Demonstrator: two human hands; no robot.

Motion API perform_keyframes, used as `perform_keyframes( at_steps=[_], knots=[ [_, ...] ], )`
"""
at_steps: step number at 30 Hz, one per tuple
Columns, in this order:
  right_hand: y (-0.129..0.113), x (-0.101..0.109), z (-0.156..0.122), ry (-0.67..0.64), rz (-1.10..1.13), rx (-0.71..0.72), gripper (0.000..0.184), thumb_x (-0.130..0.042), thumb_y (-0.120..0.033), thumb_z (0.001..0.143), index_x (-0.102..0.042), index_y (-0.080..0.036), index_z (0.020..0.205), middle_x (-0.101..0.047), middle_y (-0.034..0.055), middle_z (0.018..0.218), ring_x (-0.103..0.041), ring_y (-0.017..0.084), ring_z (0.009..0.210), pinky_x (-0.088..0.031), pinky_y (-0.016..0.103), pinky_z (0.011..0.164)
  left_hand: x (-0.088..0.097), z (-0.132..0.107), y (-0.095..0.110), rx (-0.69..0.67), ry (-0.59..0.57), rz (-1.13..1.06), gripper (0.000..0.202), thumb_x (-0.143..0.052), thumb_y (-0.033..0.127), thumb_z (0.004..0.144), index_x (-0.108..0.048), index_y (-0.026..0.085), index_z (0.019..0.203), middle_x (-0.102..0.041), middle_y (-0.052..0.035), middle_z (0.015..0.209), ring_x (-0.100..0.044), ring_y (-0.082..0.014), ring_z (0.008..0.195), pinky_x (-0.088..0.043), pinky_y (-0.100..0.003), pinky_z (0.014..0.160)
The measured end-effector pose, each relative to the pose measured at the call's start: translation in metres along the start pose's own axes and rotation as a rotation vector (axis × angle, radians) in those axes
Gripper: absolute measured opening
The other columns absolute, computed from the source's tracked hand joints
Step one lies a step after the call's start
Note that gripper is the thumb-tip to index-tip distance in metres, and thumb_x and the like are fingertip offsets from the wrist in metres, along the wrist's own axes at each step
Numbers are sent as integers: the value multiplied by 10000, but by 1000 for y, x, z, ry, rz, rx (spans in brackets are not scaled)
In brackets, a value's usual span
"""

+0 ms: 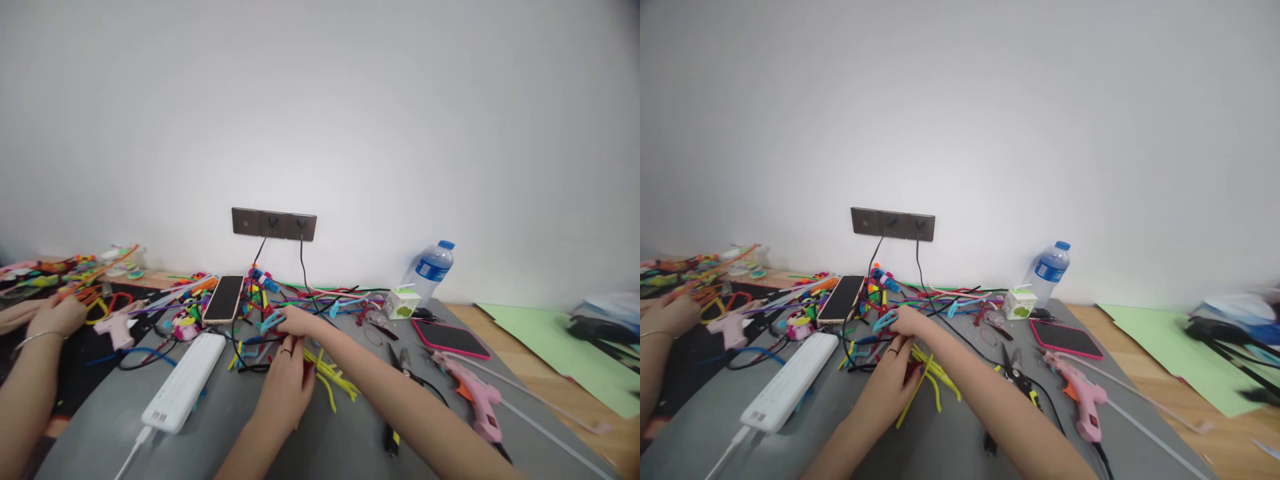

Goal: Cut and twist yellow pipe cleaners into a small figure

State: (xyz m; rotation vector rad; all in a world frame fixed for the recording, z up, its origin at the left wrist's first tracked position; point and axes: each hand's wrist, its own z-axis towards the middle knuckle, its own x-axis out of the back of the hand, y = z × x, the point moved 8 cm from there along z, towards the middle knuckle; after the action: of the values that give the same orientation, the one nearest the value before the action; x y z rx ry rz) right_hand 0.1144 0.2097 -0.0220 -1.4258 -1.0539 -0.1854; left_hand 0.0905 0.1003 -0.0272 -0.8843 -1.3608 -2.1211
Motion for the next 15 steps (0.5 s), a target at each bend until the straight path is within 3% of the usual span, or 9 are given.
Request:
perform_keyframes(
  at_steps=[4,8,12,15],
  knots=[
    [10,25,-7,17,101,-36,125,-479,-84,739,-544,-179,693,-511,-51,509,-492,106,483,-363,198,470,8,1,4,3,17,-167,480,-478,156,808,-509,169,1287,-403,-166,1438,-393,-304,1336,-356,-477,1078],
    [13,67,-29,99,169,-16,88,-444,-177,805,-501,-188,739,-445,-66,518,-408,85,444,-307,186,432,16,11,1,118,86,-631,342,-544,241,810,-566,199,1149,-511,-136,1345,-506,-261,1240,-451,-390,984],
    [4,87,-61,33,224,43,111,-442,-259,831,-498,-199,756,-360,-87,492,-297,77,406,-246,198,405,5,28,-15,432,113,-1164,444,-669,388,740,-571,183,1122,-646,-120,1118,-657,-205,896,-520,-311,742],
    [-10,83,-87,-52,185,109,143,-444,-285,848,-527,-201,767,-350,-82,515,-282,80,425,-235,204,414,5,44,-13,504,154,-1315,424,-737,378,676,-623,161,1022,-661,-37,841,-589,-110,625,-451,-212,545]
  ],
)
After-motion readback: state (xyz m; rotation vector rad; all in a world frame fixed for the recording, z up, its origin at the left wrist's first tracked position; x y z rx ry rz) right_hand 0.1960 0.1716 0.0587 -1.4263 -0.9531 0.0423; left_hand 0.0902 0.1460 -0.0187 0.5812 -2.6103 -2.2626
